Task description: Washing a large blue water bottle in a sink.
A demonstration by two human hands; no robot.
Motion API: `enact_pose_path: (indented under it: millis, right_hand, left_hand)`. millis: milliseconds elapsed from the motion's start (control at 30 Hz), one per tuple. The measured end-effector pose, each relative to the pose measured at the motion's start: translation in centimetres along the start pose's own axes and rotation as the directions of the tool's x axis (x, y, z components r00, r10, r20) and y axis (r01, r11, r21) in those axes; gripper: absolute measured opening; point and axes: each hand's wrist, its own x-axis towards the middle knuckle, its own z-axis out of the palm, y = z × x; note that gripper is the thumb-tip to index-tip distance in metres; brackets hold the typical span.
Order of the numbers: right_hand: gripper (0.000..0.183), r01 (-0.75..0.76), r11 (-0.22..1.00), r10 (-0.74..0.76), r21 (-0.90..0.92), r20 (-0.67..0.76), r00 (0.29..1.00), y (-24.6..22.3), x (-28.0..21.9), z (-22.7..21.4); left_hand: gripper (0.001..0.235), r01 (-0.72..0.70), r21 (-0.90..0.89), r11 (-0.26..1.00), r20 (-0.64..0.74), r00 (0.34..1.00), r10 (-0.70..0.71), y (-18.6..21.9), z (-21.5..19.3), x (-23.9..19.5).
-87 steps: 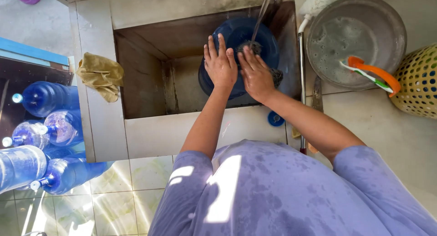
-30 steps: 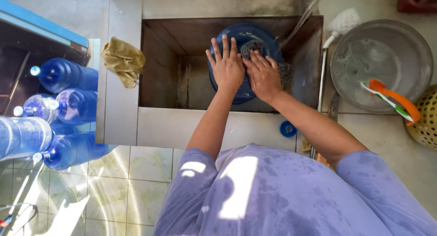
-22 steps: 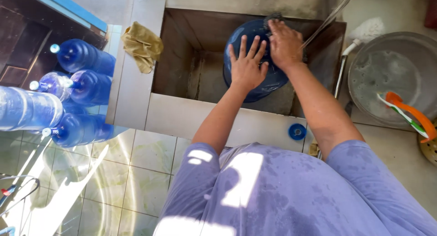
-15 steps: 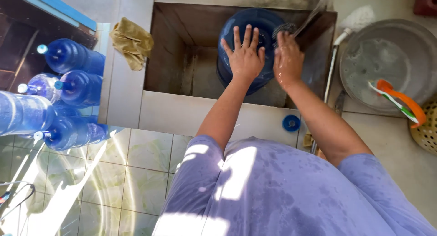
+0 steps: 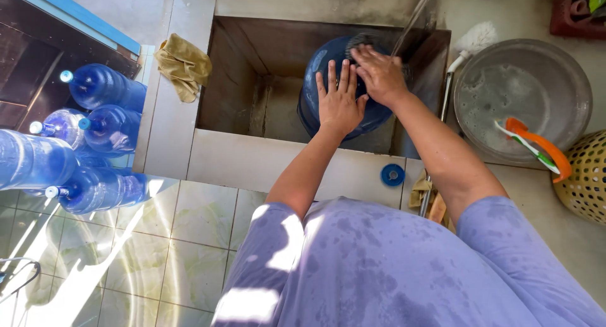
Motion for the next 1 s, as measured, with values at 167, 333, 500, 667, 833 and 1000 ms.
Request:
enact_pose_path:
  millis: [167, 333, 500, 667, 833, 1000]
  right_hand:
    - [0.048, 0.115, 0.992, -0.116, -0.045, -0.028, 0.993, 0.5, 1.3, 1.0]
    - [0.048, -0.106, 0.994, 0.100, -0.028, -0.180, 0.979, 0.7, -2.6, 1.3]
    - [0.058, -0.199, 0.975, 0.163, -0.097, -0.290, 0.943, -5.0, -8.7, -0.3]
    - [0.059, -0.095, 0.992, 0.075, -0.082, -0.222, 0.972, -4.9, -8.3, -0.8]
    - [0.052, -0.153, 0.986, 0.130, -0.058, -0.297, 0.946, -3.7, -7.0, -1.0]
    - [0.055, -0.007, 0.978, -0.038, -0.208, -0.213, 0.976, -7.4, -7.6, -0.2]
  left_hand:
    - [0.085, -0.028, 0.004, 1.000, -0.011, 1.000, 0.028, -0.5, 0.4, 0.0]
    - [0.082, 0.022, -0.055, 0.998, -0.039, 0.999, -0.024, -1.2, 0.3, 1.2]
    - [0.075, 0.041, -0.098, 0.994, -0.107, 0.993, -0.051, -0.4, 3.0, 2.8]
    - [0.060, -0.029, -0.194, 0.981, -0.022, 0.999, 0.025, -2.8, -1.1, 2.9]
    - [0.047, -0.018, -0.202, 0.979, -0.116, 0.993, -0.006, -3.1, -1.7, 2.6]
    - [0.049, 0.199, -0.254, 0.946, -0.248, 0.932, -0.263, -3.0, 4.7, 4.7]
